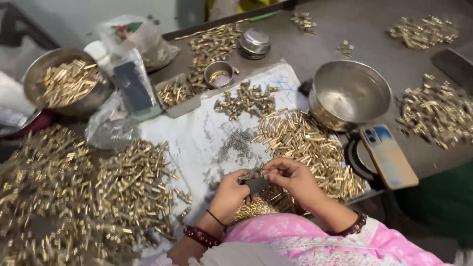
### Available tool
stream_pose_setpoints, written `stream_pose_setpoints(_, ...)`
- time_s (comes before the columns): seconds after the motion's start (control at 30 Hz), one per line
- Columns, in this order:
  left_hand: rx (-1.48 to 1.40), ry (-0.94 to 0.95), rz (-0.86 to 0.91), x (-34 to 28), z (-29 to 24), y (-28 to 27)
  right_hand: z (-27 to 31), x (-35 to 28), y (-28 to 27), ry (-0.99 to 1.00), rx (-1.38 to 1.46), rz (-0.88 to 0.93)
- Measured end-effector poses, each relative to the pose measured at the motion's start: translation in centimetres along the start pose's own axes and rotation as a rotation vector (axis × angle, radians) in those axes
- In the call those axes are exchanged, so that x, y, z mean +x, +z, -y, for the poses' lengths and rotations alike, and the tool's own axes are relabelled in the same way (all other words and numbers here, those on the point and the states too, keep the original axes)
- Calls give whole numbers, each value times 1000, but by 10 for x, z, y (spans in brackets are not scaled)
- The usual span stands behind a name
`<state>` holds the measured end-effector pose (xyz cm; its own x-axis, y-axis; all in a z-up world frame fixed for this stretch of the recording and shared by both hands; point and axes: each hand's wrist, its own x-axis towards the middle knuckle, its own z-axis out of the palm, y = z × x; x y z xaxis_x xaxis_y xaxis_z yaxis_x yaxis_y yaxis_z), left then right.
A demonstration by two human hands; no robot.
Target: The person repeatedly picks small brass-colored metal pins and inserts them into cylindrical brass components using both hands. The person places the assembled units into a pile on the table. The task continues throughout the clip with consistent hand movements and no visible change in method.
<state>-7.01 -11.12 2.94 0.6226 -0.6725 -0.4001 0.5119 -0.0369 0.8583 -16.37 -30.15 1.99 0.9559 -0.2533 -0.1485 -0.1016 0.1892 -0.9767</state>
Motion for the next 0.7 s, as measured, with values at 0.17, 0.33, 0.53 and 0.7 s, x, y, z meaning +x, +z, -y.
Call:
stream_pose_setpoints(0.17,-43,83,-66,3,29,11,-9,12,-22,79,9,153)
stream_pose_setpoints(0.33,-2,118,-130,-5,27,17,-5,10,-17,-13,-13,193)
stream_pose_setpoints(0.53,297,183,-131,-13,18,8,28,-7,22,-306,-167,76)
stream_pose_setpoints(0.7,526,307,24,-9,45,-22,14,-29,48,-353,-390,1)
